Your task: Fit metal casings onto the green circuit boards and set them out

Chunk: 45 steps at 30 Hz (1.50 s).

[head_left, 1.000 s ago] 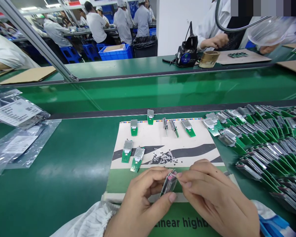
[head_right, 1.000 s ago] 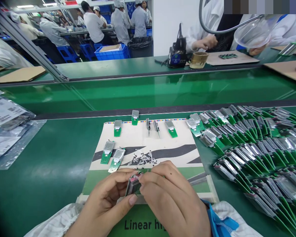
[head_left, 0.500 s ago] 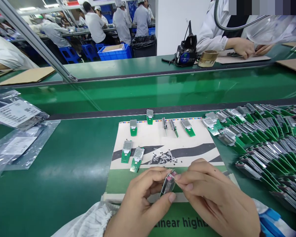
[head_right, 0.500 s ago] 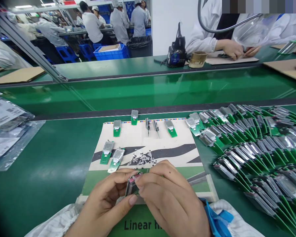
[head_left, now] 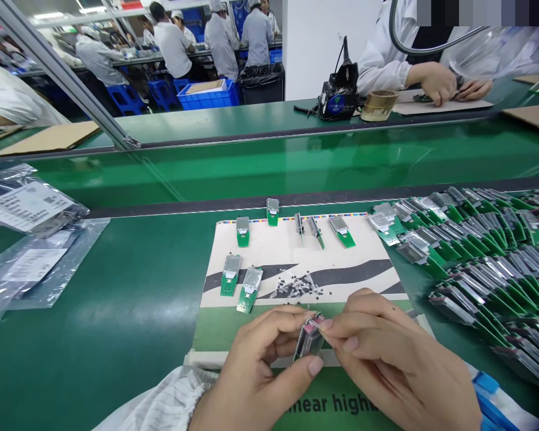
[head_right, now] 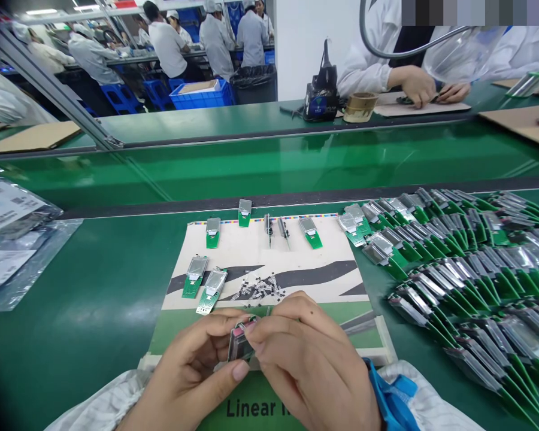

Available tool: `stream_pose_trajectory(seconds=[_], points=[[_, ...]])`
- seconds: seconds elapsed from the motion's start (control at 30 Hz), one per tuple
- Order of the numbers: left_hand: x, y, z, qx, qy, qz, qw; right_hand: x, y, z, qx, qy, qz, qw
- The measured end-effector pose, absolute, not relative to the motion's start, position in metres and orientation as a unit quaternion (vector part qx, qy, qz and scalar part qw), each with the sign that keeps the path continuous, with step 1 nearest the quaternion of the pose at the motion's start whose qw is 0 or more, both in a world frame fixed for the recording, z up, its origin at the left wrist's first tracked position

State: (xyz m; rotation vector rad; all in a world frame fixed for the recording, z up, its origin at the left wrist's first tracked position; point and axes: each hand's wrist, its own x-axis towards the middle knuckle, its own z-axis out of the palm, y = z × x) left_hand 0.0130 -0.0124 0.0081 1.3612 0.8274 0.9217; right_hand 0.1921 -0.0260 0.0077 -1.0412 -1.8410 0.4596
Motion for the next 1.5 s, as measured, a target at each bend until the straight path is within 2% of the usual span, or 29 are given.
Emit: stream_pose_trajectory(seconds=[0.47,0.7,1.07,1.5], points=[[0.014,-0.013,0.007,0.576,0.34,0.405,0.624,0.201,-0.026,0.011,-0.409,-0.754,0.235,0.457],[0.015,-0.012,0.005,0.573,0.334,0.402,0.631,0.191,-0.022,0.015,-0.392,-0.739,0.204,0.509],[0.011,-0.016,0.001,0.565,0.32,0.403,0.644,0.185,-0.024,0.005,-0.378,-0.636,0.362,0.568],[0.011,-0.017,-0.001,0.551,0.335,0.416,0.641,0.188,-0.023,0.006,-0.382,-0.639,0.357,0.564]])
